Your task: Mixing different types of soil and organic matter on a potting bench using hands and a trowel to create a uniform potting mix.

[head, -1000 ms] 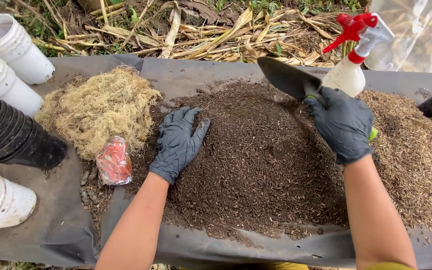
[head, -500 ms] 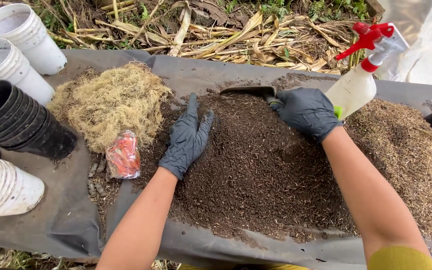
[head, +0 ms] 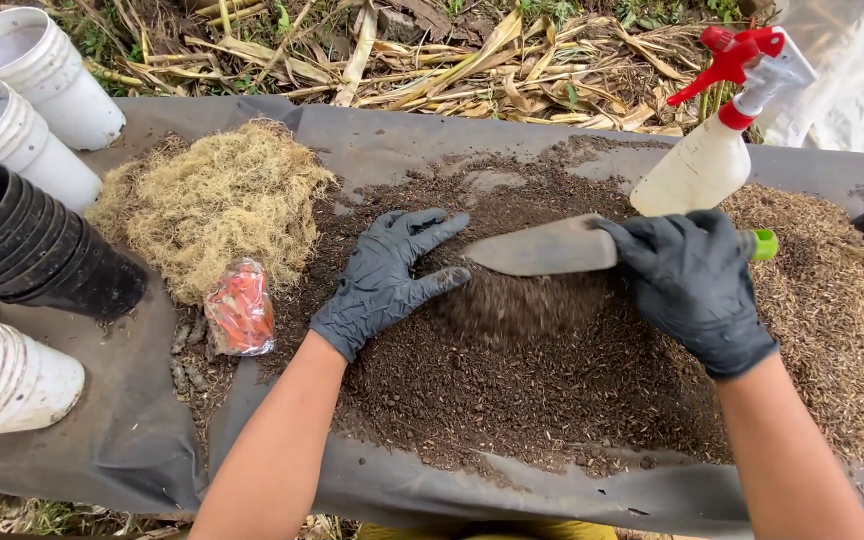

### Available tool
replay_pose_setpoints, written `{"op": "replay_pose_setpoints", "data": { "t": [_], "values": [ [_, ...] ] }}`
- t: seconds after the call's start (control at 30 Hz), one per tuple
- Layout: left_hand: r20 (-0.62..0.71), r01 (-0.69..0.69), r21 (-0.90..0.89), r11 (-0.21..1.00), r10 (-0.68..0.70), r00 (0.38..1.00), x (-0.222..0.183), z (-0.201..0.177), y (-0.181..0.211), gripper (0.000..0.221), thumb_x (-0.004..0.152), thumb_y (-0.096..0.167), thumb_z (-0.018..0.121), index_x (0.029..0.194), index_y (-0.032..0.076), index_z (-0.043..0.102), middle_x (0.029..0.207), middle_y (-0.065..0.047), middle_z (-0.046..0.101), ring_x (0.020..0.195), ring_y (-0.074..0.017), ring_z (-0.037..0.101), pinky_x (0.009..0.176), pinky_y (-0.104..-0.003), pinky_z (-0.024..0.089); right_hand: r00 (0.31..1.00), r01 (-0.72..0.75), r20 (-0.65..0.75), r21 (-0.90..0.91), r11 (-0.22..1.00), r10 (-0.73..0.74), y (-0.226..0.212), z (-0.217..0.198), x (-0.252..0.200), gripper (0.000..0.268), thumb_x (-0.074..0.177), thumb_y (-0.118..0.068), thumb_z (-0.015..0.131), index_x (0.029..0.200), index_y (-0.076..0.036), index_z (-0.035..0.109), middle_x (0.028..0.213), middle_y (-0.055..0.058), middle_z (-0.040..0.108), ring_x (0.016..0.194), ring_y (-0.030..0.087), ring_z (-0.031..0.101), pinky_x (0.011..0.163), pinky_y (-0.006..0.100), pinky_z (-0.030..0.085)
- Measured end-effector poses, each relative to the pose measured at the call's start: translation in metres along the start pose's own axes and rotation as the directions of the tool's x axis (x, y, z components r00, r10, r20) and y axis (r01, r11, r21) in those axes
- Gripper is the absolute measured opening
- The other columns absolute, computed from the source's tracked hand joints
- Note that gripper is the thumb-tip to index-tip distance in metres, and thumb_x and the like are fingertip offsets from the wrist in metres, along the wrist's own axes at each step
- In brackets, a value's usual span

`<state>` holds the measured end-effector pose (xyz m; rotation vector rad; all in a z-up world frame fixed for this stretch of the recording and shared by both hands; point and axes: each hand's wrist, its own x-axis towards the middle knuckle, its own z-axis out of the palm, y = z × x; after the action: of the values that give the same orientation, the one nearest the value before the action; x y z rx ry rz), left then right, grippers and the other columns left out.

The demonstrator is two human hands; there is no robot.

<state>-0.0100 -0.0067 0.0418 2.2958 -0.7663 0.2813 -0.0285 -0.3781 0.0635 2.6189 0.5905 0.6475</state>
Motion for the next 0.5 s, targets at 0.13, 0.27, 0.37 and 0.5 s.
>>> {"op": "replay_pose_setpoints", "data": {
  "t": [0.13,0.27,0.37,0.5],
  "values": [
    [0.016,0.077,0.041,0.996,-0.078,0.997,-0.001,0.002,-0.001,0.055,0.083,0.061,0.072,0.133,0.039,0.068,0.146,-0.001,0.059,0.127,-0.0302,0.054,0.107,-0.049,0.034,0.975,-0.069,-0.204,0.086,0.994,0.086,0.012,0.032,-0.042,0.064,0.084,-0.020,0.069,0.145,-0.041,0.065,0.125,-0.010,0.074,0.106,0.028,0.069,0.099,0.044,0.043],
    [-0.004,0.085,0.006,0.996,-0.085,0.996,-0.001,0.003,-0.004,0.048,0.083,0.053,0.078,0.128,0.035,0.072,0.139,0.000,0.061,0.125,-0.0284,0.055,0.108,-0.045,0.038,0.942,-0.166,-0.279,0.098,0.981,0.187,0.027,0.058,-0.066,0.044,0.098,-0.021,0.083,0.140,-0.032,0.075,0.113,-0.007,0.077,0.094,0.022,0.068,0.098,0.042,0.042],
    [0.001,0.138,-0.015,0.990,-0.138,0.990,-0.002,0.007,-0.008,0.046,0.084,0.045,0.078,0.128,0.036,0.071,0.134,-0.004,0.059,0.123,-0.0287,0.054,0.103,-0.045,0.040,0.866,-0.354,-0.346,0.087,0.931,0.361,0.042,0.078,-0.078,0.033,0.102,-0.041,0.097,0.116,-0.018,0.079,0.099,-0.002,0.075,0.089,0.020,0.066,0.094,0.036,0.047],
    [-0.082,0.229,-0.122,0.966,-0.240,0.967,-0.003,0.014,-0.015,0.038,0.086,0.033,0.079,0.123,0.026,0.073,0.120,0.000,0.066,0.111,-0.0214,0.065,0.095,-0.035,0.052,0.916,-0.360,-0.170,0.060,0.931,0.364,0.033,0.055,-0.064,0.027,0.108,-0.031,0.079,0.135,-0.034,0.076,0.100,0.000,0.072,0.081,0.028,0.065,0.089,0.045,0.043]
  ]
}}
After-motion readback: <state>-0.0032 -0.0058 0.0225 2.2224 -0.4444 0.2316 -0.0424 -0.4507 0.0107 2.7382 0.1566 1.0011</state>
